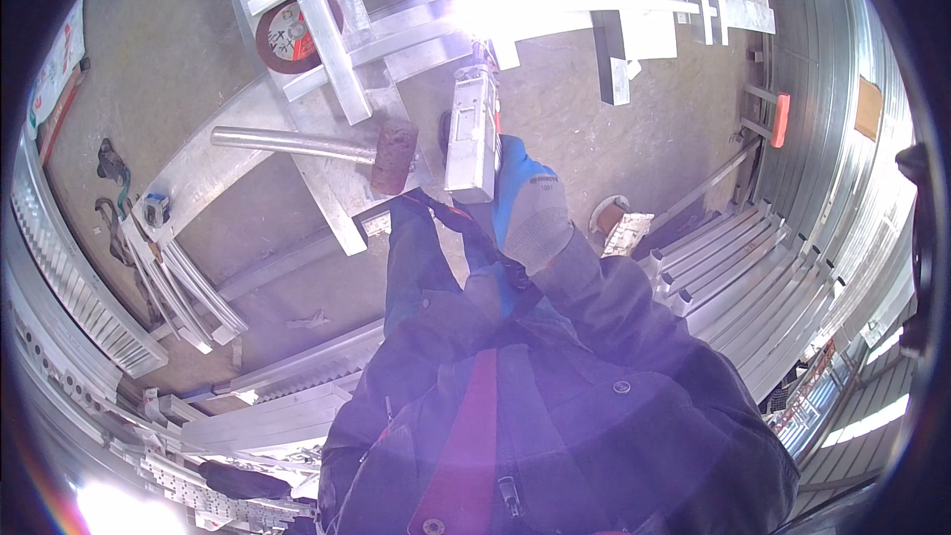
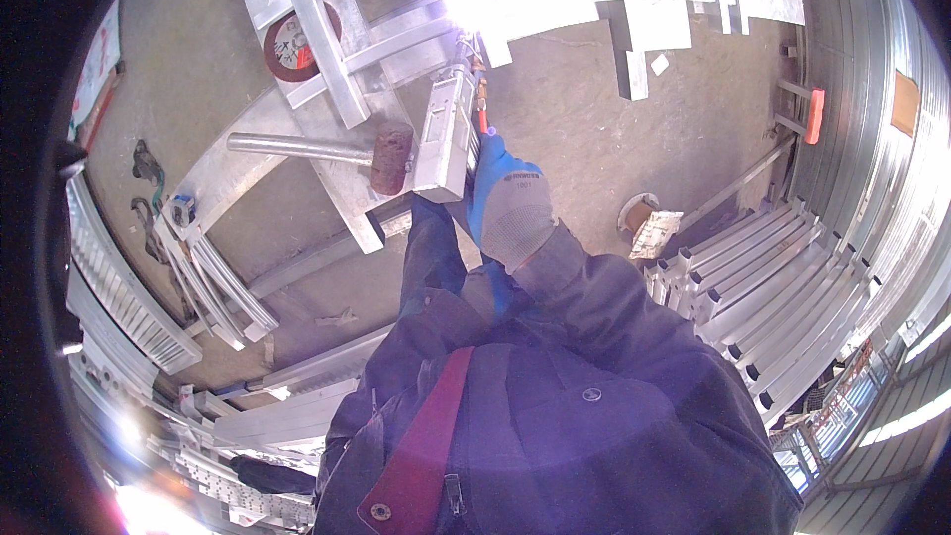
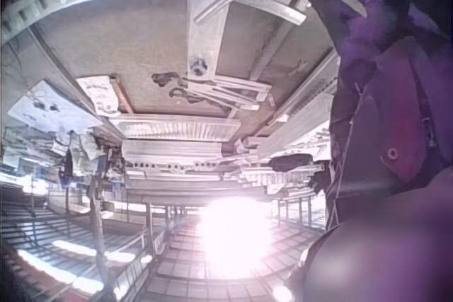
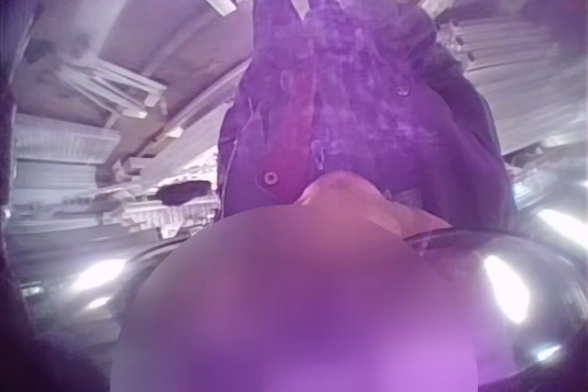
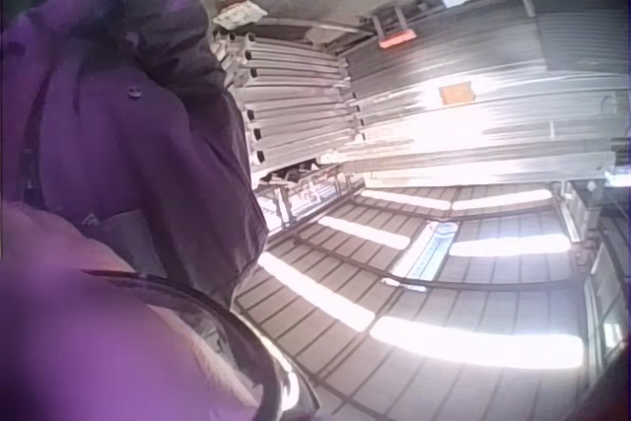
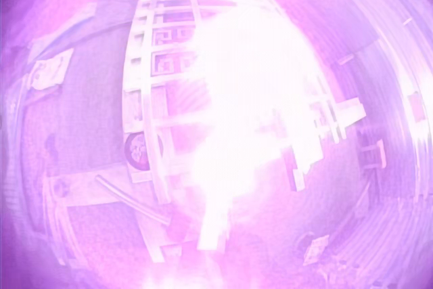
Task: The person welds a metal frame using a welding torch, then flips the frame and taps it with a metal rod. The person handles the frame and tools throughout the process in a workshop setting.
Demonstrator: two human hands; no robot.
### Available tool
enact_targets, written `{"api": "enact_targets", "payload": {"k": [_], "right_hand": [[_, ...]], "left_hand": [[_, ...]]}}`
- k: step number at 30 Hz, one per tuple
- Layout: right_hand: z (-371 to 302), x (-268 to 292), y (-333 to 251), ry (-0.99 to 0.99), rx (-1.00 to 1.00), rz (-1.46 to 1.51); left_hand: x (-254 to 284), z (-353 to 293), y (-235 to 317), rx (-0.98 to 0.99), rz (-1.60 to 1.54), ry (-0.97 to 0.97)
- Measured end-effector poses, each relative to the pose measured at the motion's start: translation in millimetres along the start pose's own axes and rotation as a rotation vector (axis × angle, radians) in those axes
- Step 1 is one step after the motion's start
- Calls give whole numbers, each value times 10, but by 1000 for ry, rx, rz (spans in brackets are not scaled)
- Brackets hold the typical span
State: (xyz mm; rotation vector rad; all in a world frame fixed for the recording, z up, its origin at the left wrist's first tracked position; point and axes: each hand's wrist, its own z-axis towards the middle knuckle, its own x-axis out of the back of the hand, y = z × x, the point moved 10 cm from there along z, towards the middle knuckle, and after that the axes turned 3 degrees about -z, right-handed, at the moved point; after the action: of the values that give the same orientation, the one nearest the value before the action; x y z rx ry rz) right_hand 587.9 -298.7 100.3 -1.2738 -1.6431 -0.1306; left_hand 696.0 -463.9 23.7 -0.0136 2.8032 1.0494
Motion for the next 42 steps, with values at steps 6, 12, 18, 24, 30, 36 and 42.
{"api": "enact_targets", "payload": {"k": [6, 12, 18, 24, 30, 36, 42], "right_hand": [[-37, -42, 44, -85, -103, 7], [-60, -25, 24, -57, -79, 3], [-283, -28, 91, -66, -73, 230], [-460, 104, 145, 7, 33, 489], [-709, 553, 301, 170, 157, 347], [-975, 1148, 1023, 219, -70, 890], [-1233, 2047, 1693, 445, -53, 1076]], "left_hand": [[27, -60, -17, 121, 69, -37], [-35, -56, -50, 106, 112, -84], [-342, -215, 210, -341, 304, -294], [-258, -304, 394, -270, 129, -298], [-337, -340, 483, -182, 14, -377], [-78, -564, 991, -577, 53, -97], [770, -298, 767, -211, -7, 369]]}}
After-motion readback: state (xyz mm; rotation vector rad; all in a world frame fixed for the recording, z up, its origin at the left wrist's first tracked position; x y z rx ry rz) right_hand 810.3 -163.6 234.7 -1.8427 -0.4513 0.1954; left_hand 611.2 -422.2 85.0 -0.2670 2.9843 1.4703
